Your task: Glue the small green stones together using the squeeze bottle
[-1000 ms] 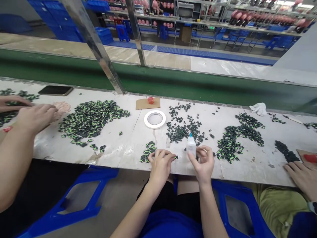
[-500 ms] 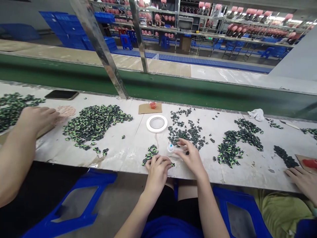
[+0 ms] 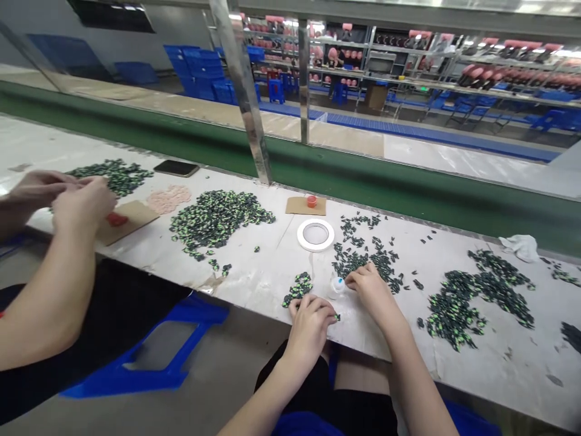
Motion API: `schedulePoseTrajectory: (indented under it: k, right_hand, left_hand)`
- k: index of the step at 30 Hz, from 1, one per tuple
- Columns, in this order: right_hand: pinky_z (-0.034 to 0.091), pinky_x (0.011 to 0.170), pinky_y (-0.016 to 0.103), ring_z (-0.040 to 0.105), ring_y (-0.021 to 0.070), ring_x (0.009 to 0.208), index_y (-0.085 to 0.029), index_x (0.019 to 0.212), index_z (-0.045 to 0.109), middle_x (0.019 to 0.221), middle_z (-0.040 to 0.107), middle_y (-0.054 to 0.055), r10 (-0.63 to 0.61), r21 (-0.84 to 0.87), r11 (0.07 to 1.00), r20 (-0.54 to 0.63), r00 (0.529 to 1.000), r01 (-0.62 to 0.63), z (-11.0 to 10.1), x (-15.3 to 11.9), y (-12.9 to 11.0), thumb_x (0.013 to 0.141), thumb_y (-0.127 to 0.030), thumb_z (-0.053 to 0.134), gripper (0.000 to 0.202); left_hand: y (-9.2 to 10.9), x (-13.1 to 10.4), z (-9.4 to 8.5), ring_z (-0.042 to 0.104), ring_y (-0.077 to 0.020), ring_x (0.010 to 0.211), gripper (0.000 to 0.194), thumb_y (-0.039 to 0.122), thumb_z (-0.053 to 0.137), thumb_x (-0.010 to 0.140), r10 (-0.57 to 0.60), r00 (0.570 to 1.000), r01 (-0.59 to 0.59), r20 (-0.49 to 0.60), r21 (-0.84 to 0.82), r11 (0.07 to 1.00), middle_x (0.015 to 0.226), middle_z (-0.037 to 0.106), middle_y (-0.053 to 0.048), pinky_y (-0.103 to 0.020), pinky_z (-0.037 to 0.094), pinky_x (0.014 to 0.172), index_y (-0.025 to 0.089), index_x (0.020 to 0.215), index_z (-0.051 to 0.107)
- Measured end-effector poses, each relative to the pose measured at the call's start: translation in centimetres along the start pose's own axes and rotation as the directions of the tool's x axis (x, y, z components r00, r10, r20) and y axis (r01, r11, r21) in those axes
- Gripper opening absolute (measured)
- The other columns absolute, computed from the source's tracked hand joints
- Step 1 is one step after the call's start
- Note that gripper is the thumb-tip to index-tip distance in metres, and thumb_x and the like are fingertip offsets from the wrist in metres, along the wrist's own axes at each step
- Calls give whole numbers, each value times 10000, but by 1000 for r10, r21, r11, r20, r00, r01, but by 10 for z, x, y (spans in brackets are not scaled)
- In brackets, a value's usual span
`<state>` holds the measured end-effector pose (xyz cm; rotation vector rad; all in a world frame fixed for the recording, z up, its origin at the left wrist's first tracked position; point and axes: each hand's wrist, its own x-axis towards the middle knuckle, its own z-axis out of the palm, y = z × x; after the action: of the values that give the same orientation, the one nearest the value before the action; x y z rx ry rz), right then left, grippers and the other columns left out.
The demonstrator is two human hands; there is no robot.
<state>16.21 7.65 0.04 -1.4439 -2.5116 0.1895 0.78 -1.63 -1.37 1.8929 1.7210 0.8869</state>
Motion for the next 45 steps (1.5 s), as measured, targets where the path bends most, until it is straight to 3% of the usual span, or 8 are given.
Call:
schedulePoseTrajectory:
  k: [7,13,20,26,31,34,39,45]
  right_hand:
    - [482,684,334,531,253,866,-197,984,651,864,629,101,-86,-163,984,-101,991,69,3,-14,3,876,-31,415,308]
    - [517,667,349,597,234,779,-201,904,681,833,671,90,86,246,969,-268,959,-19,-23,-49,5,943,-315,459,253]
    - [565,626,318,672,201,680,-205,835,735,795,732,69,514,755,625,-208,833,-197,-25,-79,-46,813,-390,657,201]
    - [585,660,295,692,218,863,-216,831,739,893,736,75,546,869,470,-149,824,-154,-18,-77,-65,817,-378,643,189]
    - [594,687,314,708,198,750,-204,826,722,815,740,49,562,908,366,-41,826,-204,-13,-81,-66,807,-376,655,186]
    - [589,693,312,703,191,740,-200,811,707,791,731,44,542,903,396,-83,836,-167,-11,-84,-66,821,-353,649,165]
    - [563,733,336,666,190,797,-209,796,684,814,708,57,463,821,571,-305,832,-17,-8,-90,-64,853,-267,627,99]
    - [552,705,365,651,194,778,-224,830,686,800,699,51,417,785,614,-409,812,80,-3,-95,-61,851,-216,627,64]
  left_hand:
    - [1,1,0,548,-214,928,169,66,678,802,-5,998,4,66,11,1000,896,714,-4,-418,308,829,231,834,693]
    - [-1,-2,3,559,-207,934,188,58,617,839,29,999,-29,22,5,1000,918,714,-11,-392,339,820,233,840,687]
    - [12,-1,-9,642,-191,855,188,119,536,895,41,991,-61,-128,-159,985,901,739,-17,-354,393,821,224,958,679]
    - [19,-4,-14,649,-179,832,215,133,522,905,68,991,-86,-119,-151,985,890,756,1,-356,366,840,247,931,702]
    - [20,-8,-18,646,-184,836,200,140,538,903,90,992,-104,-92,-160,982,864,752,5,-369,351,862,251,937,701]
    - [21,-8,-19,646,-187,828,179,144,557,894,93,992,-109,-87,-204,973,861,753,1,-374,366,852,245,918,702]
    - [25,-6,-21,654,-205,848,140,195,588,869,69,996,-82,-48,-377,923,868,748,-39,-370,439,845,230,887,722]
    - [34,-4,-27,673,-201,848,135,196,615,799,26,1000,-21,1,-541,841,853,739,-56,-320,524,794,203,856,737]
